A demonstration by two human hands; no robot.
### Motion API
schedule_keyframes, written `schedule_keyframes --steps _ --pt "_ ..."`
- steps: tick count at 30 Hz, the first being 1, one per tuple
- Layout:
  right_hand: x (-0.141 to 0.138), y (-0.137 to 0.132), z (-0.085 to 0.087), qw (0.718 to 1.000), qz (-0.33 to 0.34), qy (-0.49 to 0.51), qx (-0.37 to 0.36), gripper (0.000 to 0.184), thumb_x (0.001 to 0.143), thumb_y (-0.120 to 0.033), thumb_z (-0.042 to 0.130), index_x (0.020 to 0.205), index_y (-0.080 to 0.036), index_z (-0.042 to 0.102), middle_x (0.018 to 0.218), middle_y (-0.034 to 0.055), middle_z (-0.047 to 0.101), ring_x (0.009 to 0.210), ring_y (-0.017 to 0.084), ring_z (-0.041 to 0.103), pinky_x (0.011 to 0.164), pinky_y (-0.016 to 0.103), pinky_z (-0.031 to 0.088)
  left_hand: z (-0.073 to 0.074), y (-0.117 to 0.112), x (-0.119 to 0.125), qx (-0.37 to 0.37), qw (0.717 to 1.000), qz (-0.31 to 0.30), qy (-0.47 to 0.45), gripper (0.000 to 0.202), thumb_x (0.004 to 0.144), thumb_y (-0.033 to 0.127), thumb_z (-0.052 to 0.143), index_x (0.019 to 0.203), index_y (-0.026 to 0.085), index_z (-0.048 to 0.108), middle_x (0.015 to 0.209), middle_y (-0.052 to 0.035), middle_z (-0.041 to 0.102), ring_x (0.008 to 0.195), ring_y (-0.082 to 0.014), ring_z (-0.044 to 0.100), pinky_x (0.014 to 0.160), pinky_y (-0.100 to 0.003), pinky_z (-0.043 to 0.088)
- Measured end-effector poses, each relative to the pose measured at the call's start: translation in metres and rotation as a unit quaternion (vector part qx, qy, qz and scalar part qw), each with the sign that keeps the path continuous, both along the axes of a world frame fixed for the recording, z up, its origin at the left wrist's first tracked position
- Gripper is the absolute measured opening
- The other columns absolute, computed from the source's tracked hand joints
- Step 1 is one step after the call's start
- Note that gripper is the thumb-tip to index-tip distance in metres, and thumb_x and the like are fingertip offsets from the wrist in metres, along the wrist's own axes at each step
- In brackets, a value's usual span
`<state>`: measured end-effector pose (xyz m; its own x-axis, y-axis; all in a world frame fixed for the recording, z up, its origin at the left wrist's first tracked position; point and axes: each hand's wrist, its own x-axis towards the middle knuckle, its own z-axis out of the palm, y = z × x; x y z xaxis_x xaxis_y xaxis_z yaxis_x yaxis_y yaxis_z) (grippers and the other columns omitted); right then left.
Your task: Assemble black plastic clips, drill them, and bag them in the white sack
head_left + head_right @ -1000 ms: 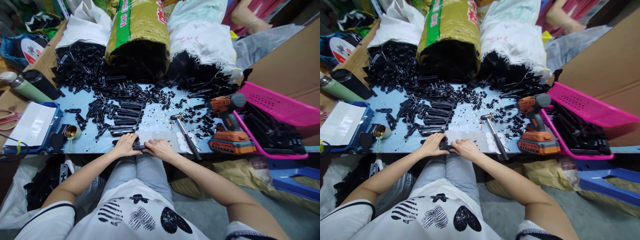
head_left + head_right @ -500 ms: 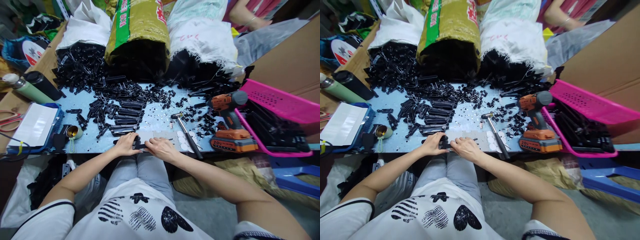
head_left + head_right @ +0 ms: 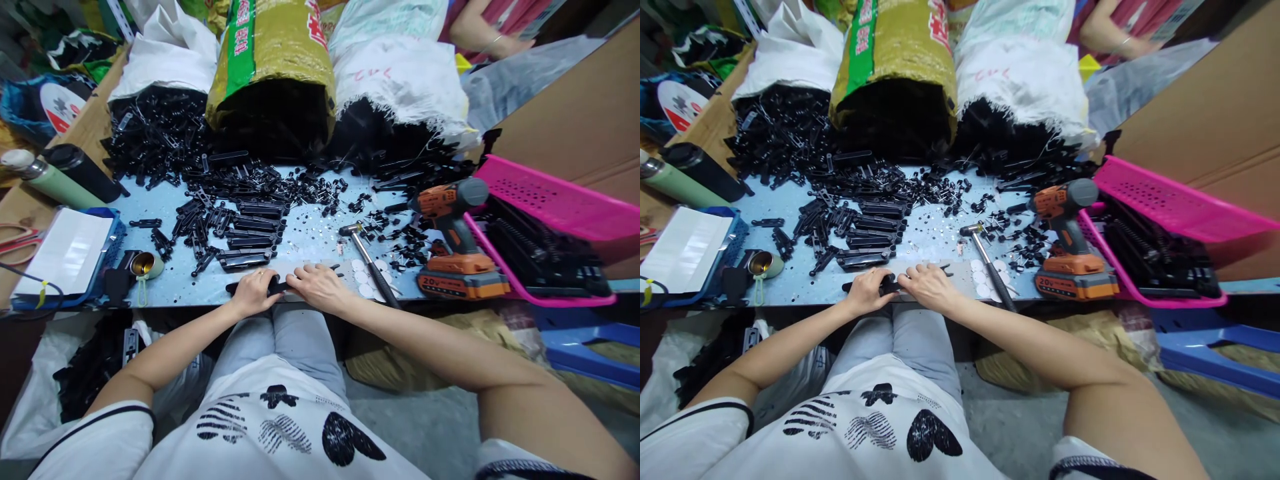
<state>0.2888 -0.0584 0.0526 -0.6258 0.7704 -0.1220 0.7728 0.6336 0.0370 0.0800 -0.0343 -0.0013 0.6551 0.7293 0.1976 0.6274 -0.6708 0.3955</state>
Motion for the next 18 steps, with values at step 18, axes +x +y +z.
schedule_keyframes --steps 18 --pt "0.015 0.007 -0.001 1.000 0.026 0.002 0.009 0.036 0.098 -0.042 0.028 0.101 -0.017 0.054 0.089 0.0086 0.059 0.077 0.017 0.052 0.063 0.028 0.022 0.002 0.005 0.006 -0.018 1.000 -0.009 0.019 0.050 0.080 0.062 0.051 0.106 0.019 0.052 0.096 -0.0085 0.061 0.092 -0.0243 0.058 0.077 -0.036 0.048"
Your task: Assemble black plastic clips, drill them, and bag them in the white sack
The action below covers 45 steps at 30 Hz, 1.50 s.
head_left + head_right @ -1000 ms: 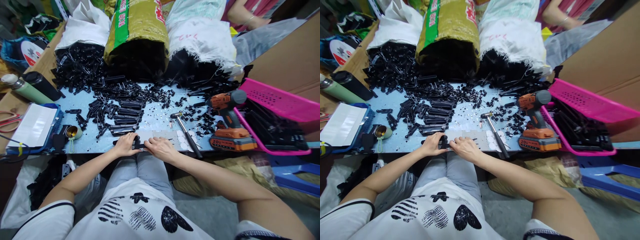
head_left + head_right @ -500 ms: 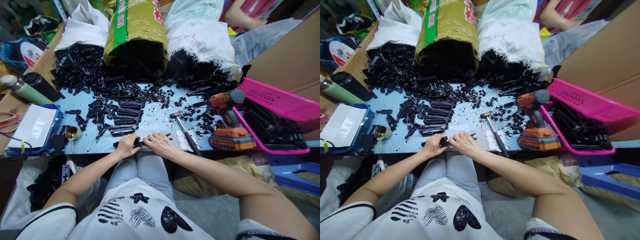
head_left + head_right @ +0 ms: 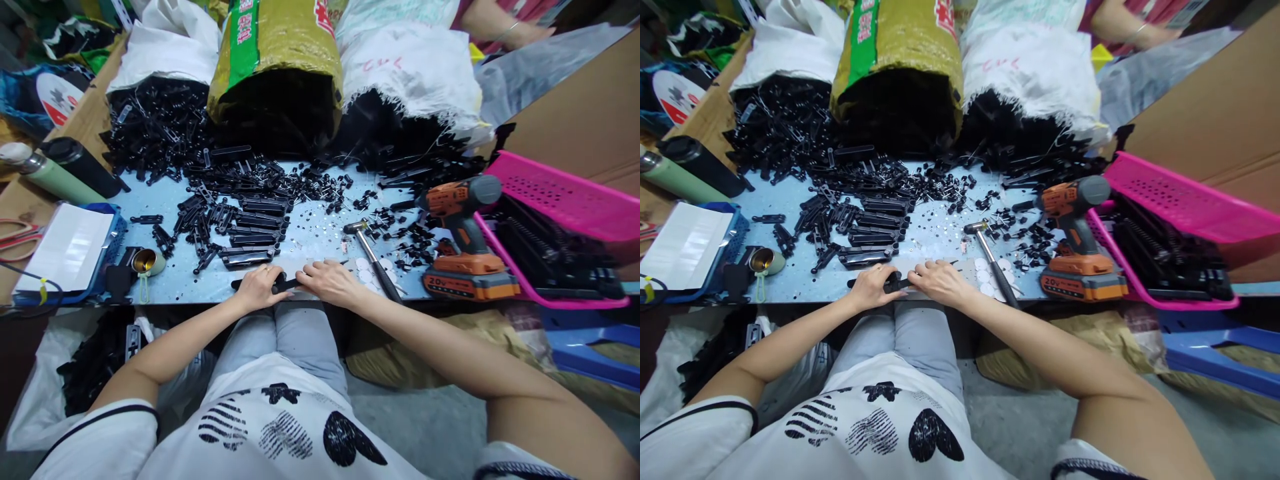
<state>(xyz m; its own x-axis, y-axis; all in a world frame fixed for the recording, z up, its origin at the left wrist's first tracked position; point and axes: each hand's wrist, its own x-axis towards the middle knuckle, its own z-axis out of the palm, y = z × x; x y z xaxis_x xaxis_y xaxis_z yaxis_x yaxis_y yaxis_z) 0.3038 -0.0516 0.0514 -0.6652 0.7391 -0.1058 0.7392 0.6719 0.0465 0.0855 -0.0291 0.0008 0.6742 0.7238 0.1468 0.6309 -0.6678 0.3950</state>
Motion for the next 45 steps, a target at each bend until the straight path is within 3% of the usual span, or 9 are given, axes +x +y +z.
schedule_keyframes --steps 3,10,15,20,25,33,39,42,45 --pt "-0.004 -0.007 0.001 0.998 -0.061 0.004 -0.007 0.039 0.099 -0.041 0.025 0.102 -0.017 0.055 0.089 0.0100 0.059 0.079 0.018 0.053 0.063 0.028 0.023 -0.001 0.002 0.001 -0.004 1.000 0.012 0.003 0.046 0.083 0.057 0.050 0.110 0.020 0.050 0.098 -0.0083 0.061 0.094 -0.0239 0.057 0.077 -0.035 0.047" --pt "0.004 -0.014 0.002 0.999 -0.025 0.006 -0.041 0.041 0.097 -0.046 0.027 0.100 -0.017 0.056 0.091 0.0090 0.061 0.078 0.017 0.055 0.063 0.027 0.026 -0.007 -0.004 -0.001 -0.001 0.999 -0.028 -0.016 0.052 0.079 0.064 0.050 0.102 0.018 0.053 0.095 -0.0088 0.061 0.089 -0.0228 0.059 0.076 -0.034 0.048" --pt "0.007 0.012 -0.012 0.979 -0.117 0.073 -0.153 0.039 0.095 -0.049 0.035 0.099 -0.020 0.061 0.095 0.0062 0.063 0.083 0.017 0.058 0.064 0.024 0.032 -0.005 -0.001 0.013 -0.017 0.998 -0.034 0.046 0.048 0.078 0.057 0.057 0.105 0.018 0.051 0.095 -0.0099 0.060 0.096 -0.0263 0.055 0.078 -0.038 0.047" --pt "-0.021 0.063 -0.036 0.969 -0.211 0.096 -0.086 0.025 0.094 -0.024 0.040 0.106 -0.011 0.058 0.104 0.0118 0.060 0.096 0.018 0.055 0.078 0.024 0.036 0.010 0.002 0.032 0.023 0.998 -0.057 0.032 0.062 0.076 0.059 0.058 0.117 0.015 0.048 0.116 -0.0162 0.054 0.116 -0.0319 0.044 0.092 -0.046 0.038" --pt "-0.005 0.074 -0.042 0.973 -0.200 0.053 -0.102 0.022 0.086 -0.011 0.045 0.101 -0.009 0.060 0.099 0.0130 0.062 0.094 0.018 0.056 0.080 0.024 0.038 0.035 0.034 0.047 0.068 0.997 0.001 0.020 0.035 0.090 0.041 0.044 0.111 0.016 0.054 0.112 -0.0138 0.056 0.110 -0.0292 0.045 0.089 -0.043 0.037" --pt "0.119 0.060 -0.015 0.927 -0.371 0.027 -0.057 0.022 0.086 -0.022 0.047 0.088 -0.010 0.065 0.089 0.0150 0.066 0.076 0.020 0.058 0.067 0.027 0.037 0.018 0.135 0.152 0.006 0.997 -0.001 0.071 0.033 0.086 0.007 0.039 0.114 0.016 0.055 0.114 -0.0131 0.054 0.105 -0.0249 0.049 0.085 -0.037 0.042" --pt "0.126 0.117 -0.022 0.918 -0.375 0.125 0.009 0.030 0.091 -0.021 0.039 0.111 -0.007 0.058 0.108 0.0142 0.060 0.095 0.016 0.053 0.079 0.024 0.035 0.001 0.157 0.214 -0.062 0.995 0.052 0.053 0.029 0.084 -0.001 0.038 0.103 0.006 0.059 0.110 -0.0179 0.058 0.106 -0.0242 0.052 0.088 -0.035 0.042" --pt "0.112 0.143 -0.037 0.916 -0.368 0.158 0.005 0.028 0.089 -0.020 0.045 0.111 -0.008 0.057 0.107 0.0119 0.059 0.096 0.014 0.051 0.084 0.023 0.034 0.010 0.151 0.200 -0.063 0.993 0.084 0.049 0.021 0.084 0.005 0.046 0.099 0.006 0.061 0.105 -0.0189 0.060 0.102 -0.0245 0.056 0.088 -0.035 0.042" --pt "0.104 0.151 -0.043 0.893 -0.385 0.233 -0.003 0.022 0.085 -0.014 0.052 0.103 -0.005 0.060 0.096 0.0113 0.061 0.090 0.014 0.051 0.088 0.025 0.035 0.025 0.130 0.140 -0.098 0.986 0.120 -0.059 0.014 0.081 0.019 0.060 0.091 0.010 0.065 0.096 -0.0129 0.065 0.092 -0.0219 0.059 0.084 -0.032 0.044"
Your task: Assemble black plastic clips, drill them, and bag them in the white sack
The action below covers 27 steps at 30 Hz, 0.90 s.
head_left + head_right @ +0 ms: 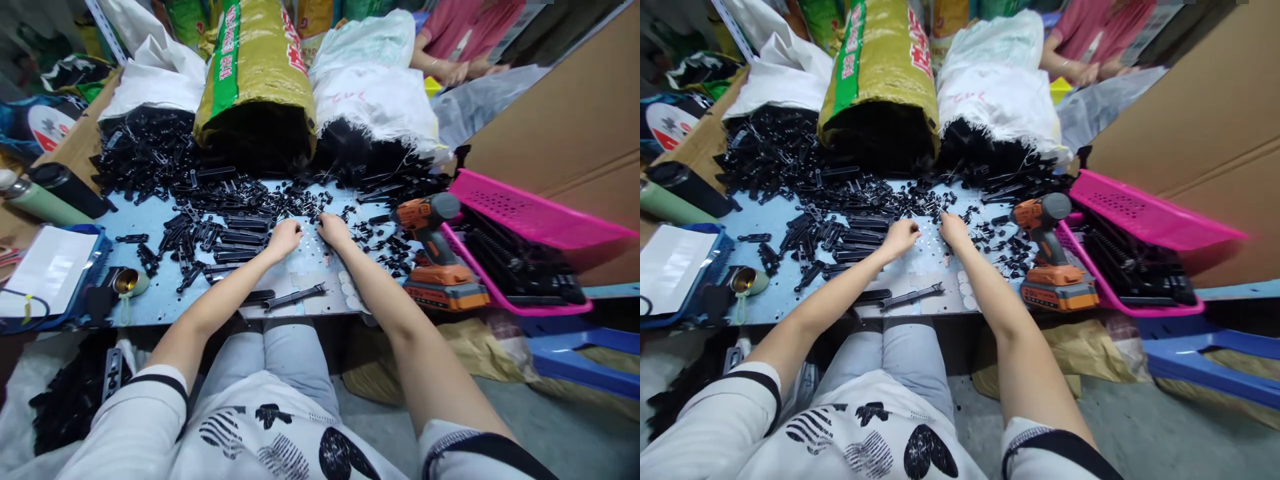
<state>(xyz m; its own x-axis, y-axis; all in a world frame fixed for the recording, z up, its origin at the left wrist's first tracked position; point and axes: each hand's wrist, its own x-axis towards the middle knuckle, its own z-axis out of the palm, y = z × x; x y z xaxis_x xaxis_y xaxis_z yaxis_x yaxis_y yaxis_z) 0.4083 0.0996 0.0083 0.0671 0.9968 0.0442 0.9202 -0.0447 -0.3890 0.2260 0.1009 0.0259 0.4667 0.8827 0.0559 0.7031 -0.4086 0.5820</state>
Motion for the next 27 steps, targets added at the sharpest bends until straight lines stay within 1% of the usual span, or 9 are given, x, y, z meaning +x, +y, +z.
schedule_keyframes --steps 3,6,8,10,13,16,20,24,27 --pt "-0.010 -0.021 0.003 0.997 0.007 0.073 0.025 0.025 0.083 -0.013 0.055 0.104 -0.002 0.060 0.102 0.0140 0.061 0.092 0.015 0.051 0.090 0.029 0.036 0.013 -0.040 -0.091 -0.139 0.956 0.102 -0.237 0.021 0.074 0.029 0.068 0.086 0.013 0.067 0.076 -0.0050 0.065 0.069 -0.0147 0.060 0.067 -0.027 0.047" --pt "-0.035 -0.064 0.009 0.986 0.090 0.142 0.016 0.026 0.085 -0.026 0.056 0.105 -0.011 0.064 0.103 0.0088 0.064 0.088 0.014 0.057 0.081 0.025 0.044 0.015 -0.087 -0.170 -0.328 0.833 0.225 -0.384 0.032 0.061 0.036 0.077 0.079 0.011 0.066 0.062 -0.0009 0.060 0.053 -0.0080 0.053 0.054 -0.021 0.044" --pt "-0.060 -0.093 0.012 0.967 0.155 0.203 -0.024 0.025 0.084 -0.032 0.057 0.100 -0.017 0.068 0.094 0.0047 0.068 0.081 0.014 0.061 0.074 0.023 0.048 0.010 -0.112 -0.201 -0.382 0.768 0.283 -0.428 0.038 0.052 0.034 0.083 0.076 0.010 0.066 0.060 -0.0003 0.059 0.051 -0.0059 0.051 0.051 -0.018 0.043" --pt "-0.084 -0.115 0.015 0.947 0.198 0.243 -0.071 0.021 0.082 -0.030 0.060 0.095 -0.017 0.070 0.087 0.0034 0.070 0.076 0.015 0.064 0.070 0.024 0.049 0.002 -0.128 -0.213 -0.399 0.739 0.308 -0.447 0.042 0.048 0.033 0.085 0.075 0.009 0.066 0.061 -0.0005 0.060 0.051 -0.0054 0.052 0.050 -0.017 0.043" --pt "-0.109 -0.129 0.024 0.948 0.234 0.195 -0.090 0.016 0.081 -0.021 0.059 0.091 -0.016 0.070 0.086 0.0044 0.071 0.076 0.017 0.065 0.070 0.025 0.048 -0.005 -0.136 -0.214 -0.374 0.747 0.321 -0.445 0.041 0.048 0.034 0.085 0.074 0.009 0.065 0.059 -0.0001 0.060 0.050 -0.0056 0.052 0.049 -0.017 0.042" --pt "-0.123 -0.130 0.038 0.955 0.279 0.058 -0.077 0.017 0.082 -0.014 0.055 0.090 -0.017 0.070 0.091 0.0059 0.070 0.082 0.018 0.064 0.074 0.025 0.045 -0.003 -0.137 -0.209 -0.335 0.790 0.310 -0.410 0.039 0.051 0.036 0.083 0.072 0.009 0.065 0.055 0.0008 0.059 0.048 -0.0065 0.051 0.047 -0.018 0.041" --pt "-0.139 -0.130 0.049 0.932 0.342 -0.077 -0.093 0.019 0.085 -0.013 0.050 0.091 -0.016 0.069 0.092 0.0081 0.069 0.082 0.020 0.064 0.071 0.026 0.043 0.001 -0.137 -0.207 -0.341 0.841 0.240 -0.344 0.036 0.053 0.037 0.080 0.071 0.009 0.066 0.053 0.0008 0.058 0.046 -0.0073 0.049 0.048 -0.020 0.040" --pt "-0.143 -0.130 0.050 0.936 0.326 -0.095 -0.094 0.017 0.086 -0.014 0.052 0.093 -0.017 0.067 0.092 0.0076 0.069 0.083 0.020 0.064 0.069 0.025 0.041 -0.008 -0.133 -0.211 -0.340 0.856 0.225 -0.318 0.037 0.057 0.041 0.077 0.073 0.010 0.066 0.055 0.0005 0.058 0.046 -0.0074 0.047 0.048 -0.021 0.038" --pt "-0.136 -0.131 0.046 0.952 0.289 -0.056 -0.085 0.017 0.086 -0.020 0.055 0.100 -0.019 0.064 0.087 0.0053 0.069 0.078 0.018 0.064 0.066 0.023 0.042 -0.020 -0.130 -0.216 -0.296 0.887 0.230 -0.270 0.036 0.062 0.039 0.075 0.081 0.010 0.066 0.057 0.0012 0.056 0.050 -0.0094 0.049 0.052 -0.023 0.039"
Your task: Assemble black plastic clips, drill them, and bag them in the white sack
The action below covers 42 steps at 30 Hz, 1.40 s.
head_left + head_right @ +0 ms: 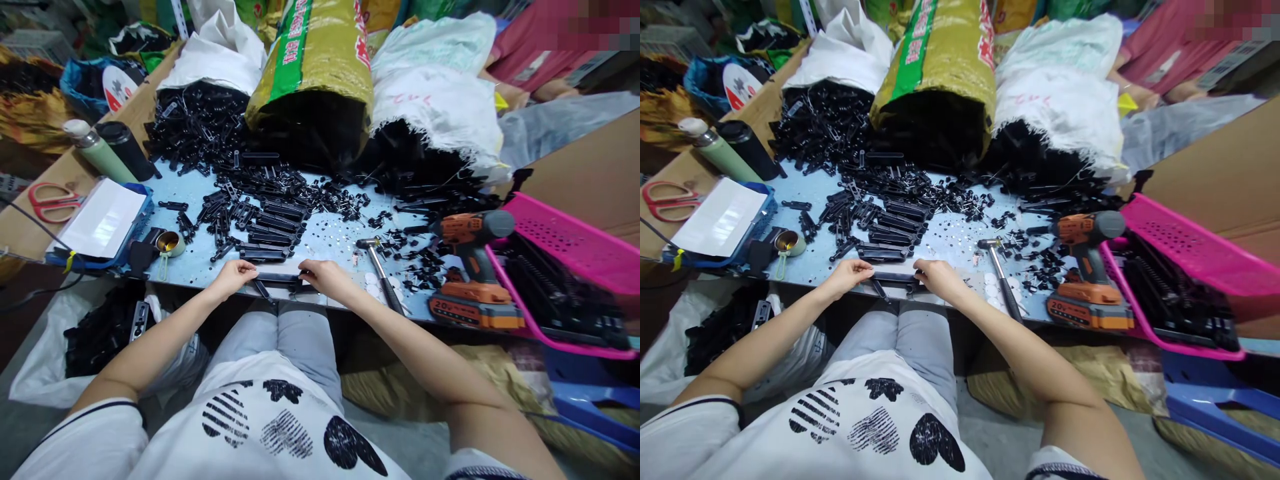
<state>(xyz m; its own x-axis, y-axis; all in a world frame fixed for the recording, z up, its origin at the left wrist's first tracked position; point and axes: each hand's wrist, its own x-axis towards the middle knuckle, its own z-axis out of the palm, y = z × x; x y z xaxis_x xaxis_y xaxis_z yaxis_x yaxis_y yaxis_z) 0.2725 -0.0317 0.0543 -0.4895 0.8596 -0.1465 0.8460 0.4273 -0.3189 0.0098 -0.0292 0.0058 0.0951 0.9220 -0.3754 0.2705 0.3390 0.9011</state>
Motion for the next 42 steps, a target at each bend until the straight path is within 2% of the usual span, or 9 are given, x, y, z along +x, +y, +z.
schedule_keyframes --steps 4,8,11,17,27,29,32,37,42 --pt "0.015 -0.008 -0.016 0.995 0.031 0.088 0.037 0.019 0.091 -0.024 0.047 0.100 -0.019 0.064 0.091 0.0058 0.069 0.082 0.018 0.065 0.071 0.026 0.048 -0.002 -0.010 0.005 0.149 0.970 -0.023 0.189 0.040 0.070 0.037 0.070 0.101 0.014 0.061 0.080 -0.0046 0.062 0.074 -0.0183 0.058 0.067 -0.030 0.045" --pt "0.028 -0.020 -0.050 0.974 0.096 0.176 0.107 0.037 0.091 -0.035 0.048 0.125 -0.021 0.053 0.116 0.0102 0.061 0.105 0.020 0.059 0.088 0.034 0.048 0.004 -0.027 0.046 0.378 0.847 -0.212 0.309 0.053 0.078 0.048 0.062 0.121 0.017 0.051 0.120 -0.0133 0.055 0.116 -0.0288 0.046 0.094 -0.043 0.035" --pt "0.035 -0.026 -0.079 0.966 0.088 0.195 0.146 0.052 0.089 -0.038 0.053 0.137 -0.021 0.041 0.106 0.0101 0.065 0.094 0.020 0.062 0.081 0.034 0.052 -0.001 -0.027 0.078 0.365 0.800 -0.312 0.360 0.065 0.076 0.052 0.063 0.125 0.013 0.046 0.115 -0.0155 0.056 0.112 -0.0305 0.047 0.091 -0.043 0.036" --pt "0.045 -0.024 -0.105 0.962 0.084 0.174 0.191 0.047 0.090 -0.038 0.050 0.133 -0.019 0.047 0.083 0.0072 0.065 0.076 0.018 0.060 0.070 0.031 0.050 -0.012 -0.017 0.086 0.358 0.788 -0.328 0.379 0.046 0.081 0.042 0.060 0.116 0.015 0.049 0.106 -0.0113 0.057 0.103 -0.0270 0.051 0.084 -0.037 0.039" --pt "0.056 -0.002 -0.081 0.961 0.235 0.068 0.130 0.045 0.093 -0.043 0.042 0.128 -0.016 0.051 0.091 0.0094 0.063 0.083 0.017 0.056 0.073 0.029 0.045 -0.006 -0.022 0.080 0.380 0.771 -0.361 0.362 0.051 0.083 0.050 0.053 0.116 0.011 0.050 0.104 -0.0140 0.057 0.101 -0.0283 0.051 0.086 -0.039 0.038" --pt "0.059 -0.003 -0.078 0.967 0.207 0.027 0.145 0.047 0.092 -0.048 0.043 0.122 -0.015 0.055 0.094 0.0105 0.063 0.084 0.018 0.056 0.071 0.028 0.044 -0.004 -0.027 0.075 0.402 0.748 -0.363 0.383 0.056 0.086 0.048 0.049 0.124 0.008 0.044 0.110 -0.0166 0.056 0.102 -0.0287 0.051 0.086 -0.040 0.037" --pt "0.060 -0.010 -0.072 0.975 0.132 -0.031 0.175 0.054 0.086 -0.061 0.043 0.089 -0.012 0.065 0.079 0.0102 0.062 0.074 0.018 0.056 0.064 0.027 0.040 -0.001 -0.029 0.064 0.420 0.718 -0.371 0.413 0.055 0.090 0.046 0.042 0.127 0.006 0.044 0.110 -0.0190 0.057 0.098 -0.0282 0.053 0.080 -0.038 0.040" --pt "0.045 -0.027 -0.035 0.972 0.132 0.018 0.194 0.063 0.082 -0.071 0.036 0.061 -0.015 0.056 0.057 0.0050 0.053 0.055 0.014 0.049 0.053 0.025 0.031 0.014 -0.022 0.042 0.375 0.783 -0.326 0.375 0.055 0.093 0.052 0.028 0.081 0.011 0.063 0.075 -0.0143 0.061 0.077 -0.0241 0.057 0.066 -0.033 0.042" --pt "0.023 -0.055 0.027 0.941 0.252 0.213 0.077 0.061 0.087 -0.068 0.026 0.062 -0.019 0.053 0.052 0.0026 0.047 0.051 0.014 0.046 0.051 0.027 0.030 0.051 -0.055 0.027 0.395 0.844 -0.344 0.111 0.068 0.090 0.061 0.010 0.070 0.020 0.060 0.061 -0.0088 0.058 0.062 -0.0186 0.055 0.063 -0.031 0.043"
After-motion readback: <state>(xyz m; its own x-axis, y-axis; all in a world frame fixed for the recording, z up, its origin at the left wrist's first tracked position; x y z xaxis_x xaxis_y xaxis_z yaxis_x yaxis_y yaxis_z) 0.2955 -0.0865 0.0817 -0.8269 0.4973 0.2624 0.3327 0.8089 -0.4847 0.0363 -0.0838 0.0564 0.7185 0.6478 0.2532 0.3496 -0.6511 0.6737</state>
